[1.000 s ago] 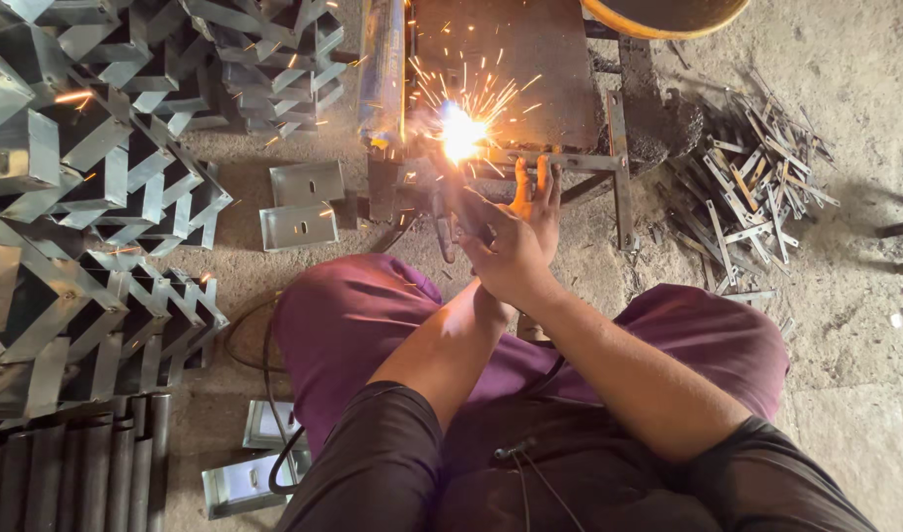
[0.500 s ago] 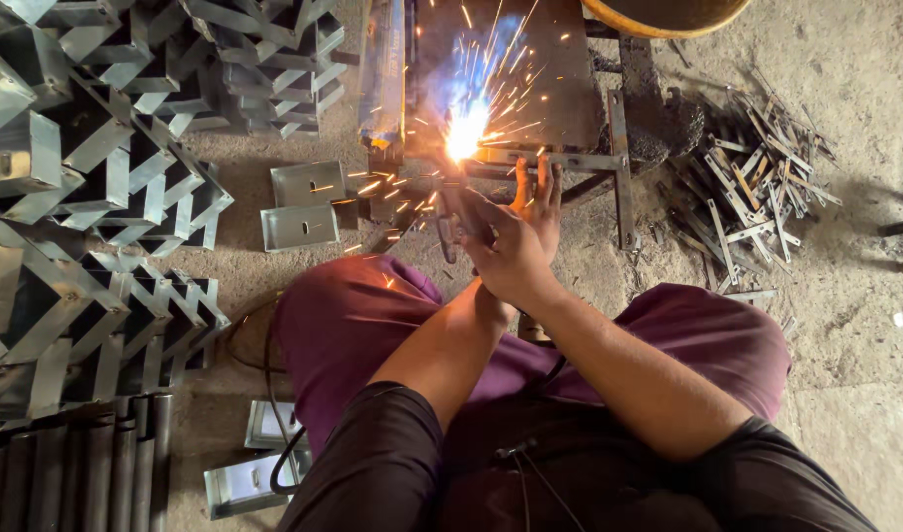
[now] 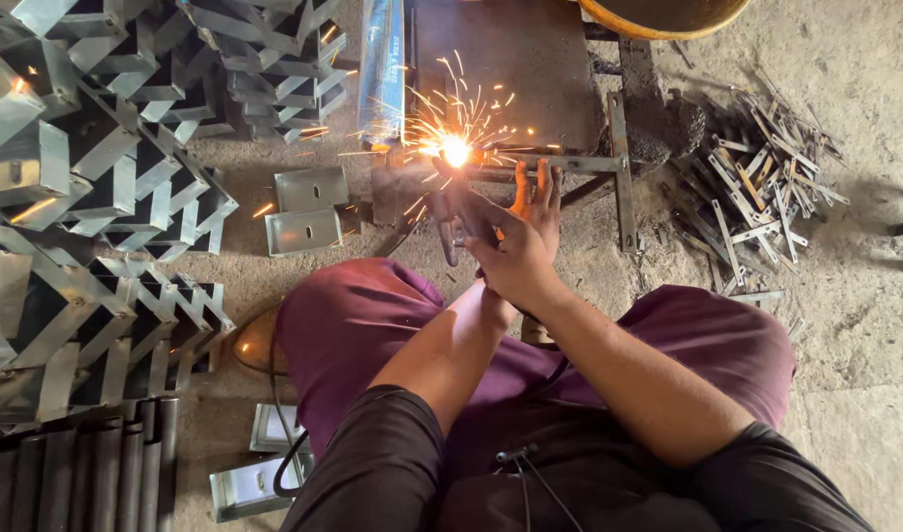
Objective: The person welds metal strips onto a rectangular frame using an arc welder. They place the strips by hand, apply the welding rod to create joints, and then move the finished assembly aside to pick up new metal components.
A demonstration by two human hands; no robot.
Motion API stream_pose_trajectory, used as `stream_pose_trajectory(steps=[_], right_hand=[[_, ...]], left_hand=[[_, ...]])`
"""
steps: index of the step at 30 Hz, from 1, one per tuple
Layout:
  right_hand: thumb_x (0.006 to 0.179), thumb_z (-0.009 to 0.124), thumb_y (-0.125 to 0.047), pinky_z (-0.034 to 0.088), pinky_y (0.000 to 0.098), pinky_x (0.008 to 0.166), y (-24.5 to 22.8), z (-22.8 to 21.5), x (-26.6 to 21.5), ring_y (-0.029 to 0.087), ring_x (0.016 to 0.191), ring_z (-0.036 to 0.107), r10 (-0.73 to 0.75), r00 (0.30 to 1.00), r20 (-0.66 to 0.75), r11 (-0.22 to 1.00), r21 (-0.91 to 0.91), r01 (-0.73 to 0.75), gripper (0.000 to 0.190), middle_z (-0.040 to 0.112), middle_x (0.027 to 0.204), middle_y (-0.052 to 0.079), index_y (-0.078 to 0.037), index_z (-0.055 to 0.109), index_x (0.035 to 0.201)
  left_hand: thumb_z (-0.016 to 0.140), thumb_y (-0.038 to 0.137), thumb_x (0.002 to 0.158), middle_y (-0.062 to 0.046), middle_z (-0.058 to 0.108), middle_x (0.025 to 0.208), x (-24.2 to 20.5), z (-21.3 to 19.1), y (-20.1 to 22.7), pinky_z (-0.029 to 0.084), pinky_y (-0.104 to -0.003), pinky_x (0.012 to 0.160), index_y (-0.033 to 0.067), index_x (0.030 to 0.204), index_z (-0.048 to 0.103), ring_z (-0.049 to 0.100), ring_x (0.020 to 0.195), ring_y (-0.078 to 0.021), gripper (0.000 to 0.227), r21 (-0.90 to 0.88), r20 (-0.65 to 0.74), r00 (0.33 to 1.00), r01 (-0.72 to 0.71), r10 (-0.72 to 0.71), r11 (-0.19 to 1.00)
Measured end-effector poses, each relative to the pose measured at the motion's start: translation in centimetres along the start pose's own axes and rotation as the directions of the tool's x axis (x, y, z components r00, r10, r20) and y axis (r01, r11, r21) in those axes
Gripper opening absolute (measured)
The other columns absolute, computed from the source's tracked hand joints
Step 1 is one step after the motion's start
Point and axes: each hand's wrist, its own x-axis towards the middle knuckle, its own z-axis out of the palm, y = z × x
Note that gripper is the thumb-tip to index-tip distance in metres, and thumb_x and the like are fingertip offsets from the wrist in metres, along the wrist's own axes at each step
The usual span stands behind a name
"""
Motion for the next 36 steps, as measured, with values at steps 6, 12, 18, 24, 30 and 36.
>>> stream_pose_trajectory(steps=[6, 12, 18, 24, 30, 36], right_hand=[[0.082, 0.073, -0.042, 0.022, 0.0519, 0.128, 0.0, -0.3, 0.3, 0.044, 0.139, 0.04, 0.068, 0.991, 0.117, 0.984, 0.157, -0.086, 0.054, 0.052, 0.125, 0.027, -0.04, 0.065, 0.135], [0.078, 0.079, -0.035, 0.007, 0.0615, 0.126, 0.5, -0.6, 0.8, 0.054, 0.153, 0.006, -0.207, 0.976, -0.066, 0.971, -0.137, 0.197, 0.062, 0.022, 0.166, 0.029, -0.033, 0.069, 0.139], [0.08, 0.078, -0.029, 0.004, 0.0633, 0.125, 0.7, -0.8, 0.7, 0.054, 0.154, 0.005, -0.252, 0.964, -0.088, 0.966, -0.077, 0.245, 0.059, 0.027, 0.165, 0.033, -0.026, 0.069, 0.138], [0.101, 0.059, -0.021, 0.053, 0.0513, 0.089, 0.3, -5.7, 0.2, 0.033, 0.091, 0.069, 0.41, 0.901, 0.141, 0.817, 0.382, -0.432, 0.058, 0.074, 0.123, 0.022, -0.015, 0.047, 0.157], [0.106, 0.037, -0.012, 0.057, 0.0394, 0.082, 8.3, -13.0, 0.0, 0.023, 0.09, 0.068, 0.254, 0.958, 0.137, -0.101, 0.988, -0.115, 0.056, 0.064, 0.126, 0.019, -0.004, 0.041, 0.162], [0.103, 0.031, -0.025, 0.048, 0.0352, 0.066, 16.8, -13.5, -3.3, 0.023, 0.076, 0.061, 0.386, 0.901, 0.199, -0.266, 0.959, -0.098, 0.05, 0.068, 0.115, 0.014, -0.006, 0.054, 0.143]], left_hand=[[0.059, 0.053, 0.096, -0.025, 0.02, 0.168, -0.7, 0.8, 0.7, 0.016, -0.041, 0.125, 0.0086, 0.167, 0.023, 0.012, 0.158, -0.0379, 0.091, -0.069, -0.082, 0.993, 0.079, -0.085, 0.994], [0.059, 0.041, 0.099, -0.021, 0.024, 0.168, -0.9, 0.7, 0.2, 0.028, -0.039, 0.118, 0.0087, 0.167, 0.024, 0.022, 0.156, -0.0356, 0.083, -0.143, -0.129, 0.99, 0.031, -0.049, 0.989], [0.058, 0.03, 0.102, -0.016, 0.027, 0.168, -2.1, 2.2, -1.0, 0.039, -0.038, 0.11, 0.0087, 0.167, 0.024, 0.031, 0.155, -0.0333, 0.076, -0.441, -0.208, 0.978, -0.121, 0.03, 0.889], [0.057, 0.018, 0.105, -0.012, 0.031, 0.168, -0.5, 7.5, -2.7, 0.051, -0.036, 0.102, 0.0088, 0.166, 0.025, 0.04, 0.154, -0.031, 0.071, -0.886, -0.439, 0.878, -0.458, 0.193, 0.067], [0.051, 0.0, 0.089, -0.021, 0.016, 0.166, 4.0, 12.6, 0.3, 0.064, -0.028, 0.049, 0.0042, 0.159, 0.018, 0.025, 0.149, -0.046, 0.078, -0.163, -0.494, 0.83, -0.382, -0.259, -0.91], [0.049, 0.003, 0.093, -0.021, 0.036, 0.157, 5.2, 12.3, -0.1, 0.063, -0.036, 0.072, -0.0002, 0.155, 0.033, 0.042, 0.14, -0.0423, 0.064, -0.205, -0.494, 0.836, -0.38, -0.24, -0.902]])
